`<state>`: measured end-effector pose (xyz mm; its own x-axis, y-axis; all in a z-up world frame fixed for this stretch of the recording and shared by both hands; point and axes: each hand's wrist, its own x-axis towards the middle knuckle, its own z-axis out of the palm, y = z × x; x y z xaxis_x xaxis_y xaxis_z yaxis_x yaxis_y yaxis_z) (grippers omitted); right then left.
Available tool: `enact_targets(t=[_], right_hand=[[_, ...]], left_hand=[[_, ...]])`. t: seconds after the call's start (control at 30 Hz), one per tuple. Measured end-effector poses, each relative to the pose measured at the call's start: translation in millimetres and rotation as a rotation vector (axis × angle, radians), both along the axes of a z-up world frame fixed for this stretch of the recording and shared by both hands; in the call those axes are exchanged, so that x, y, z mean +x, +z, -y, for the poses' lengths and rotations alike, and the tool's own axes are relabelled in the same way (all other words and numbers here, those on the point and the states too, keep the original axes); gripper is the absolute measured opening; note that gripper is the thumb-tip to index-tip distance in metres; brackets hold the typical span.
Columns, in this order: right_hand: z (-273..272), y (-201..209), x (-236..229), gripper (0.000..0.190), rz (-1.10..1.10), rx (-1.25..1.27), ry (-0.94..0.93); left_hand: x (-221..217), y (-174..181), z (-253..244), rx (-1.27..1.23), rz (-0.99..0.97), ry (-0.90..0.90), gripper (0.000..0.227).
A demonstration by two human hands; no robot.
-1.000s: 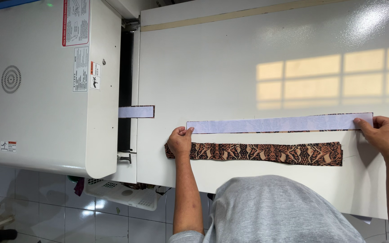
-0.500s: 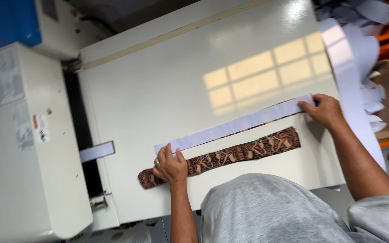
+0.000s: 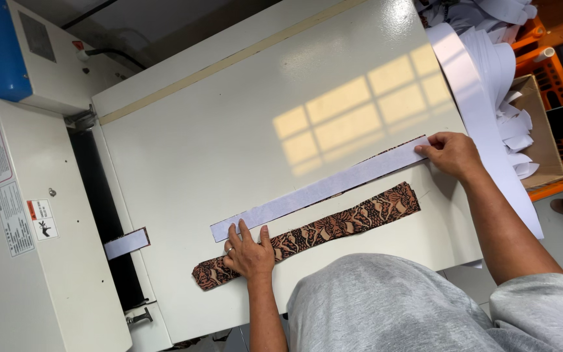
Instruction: The person repeatedly places patterned fabric strips onto a white backing sheet and feeds them through a laminating machine. The person aligns each strip, inserts it into the machine, and retrieves the laminated strip, repeating the process for multiple pieces.
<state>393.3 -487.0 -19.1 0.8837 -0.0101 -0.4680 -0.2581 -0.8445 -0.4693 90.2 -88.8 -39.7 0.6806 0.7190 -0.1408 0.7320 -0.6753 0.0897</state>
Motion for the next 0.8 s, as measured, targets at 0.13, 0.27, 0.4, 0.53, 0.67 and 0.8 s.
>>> enact_targets(t=[0.13,0.27,0.4,0.53,0.67,0.8], right_hand=[[-2.2,1.1,-1.6,0.044,0.125,-0.123,0.078],[10.4,-12.5,-22.1,0.035,0.543,-0.099,0.179],[28.8,-49.3,-45.9,0.024,0.809,-0.059,0.367],[46.2,-82.8,-58.0,0.024,0.820,0.018,0.312],[45.2,-99.1,-63.2,0.023,0.818,0.014,0.342],[23.4,-104.6,-64.6,0.032,0.600,0.164,0.183]], left_hand=[[4.3,5.7,1.6,-0.026,-0.009,0.008,0.074],[10.8,17.0,18.0,-0.079,0.004,0.009,0.086],[26.4,19.9,28.8,-0.241,-0.115,-0.003,0.090],[41.4,14.2,-19.1,-0.179,-0.027,-0.015,0.091],[49.5,5.5,-91.6,-0.077,-0.031,-0.009,0.092],[55.5,0.9,-161.3,-0.032,-0.095,0.069,0.093]])
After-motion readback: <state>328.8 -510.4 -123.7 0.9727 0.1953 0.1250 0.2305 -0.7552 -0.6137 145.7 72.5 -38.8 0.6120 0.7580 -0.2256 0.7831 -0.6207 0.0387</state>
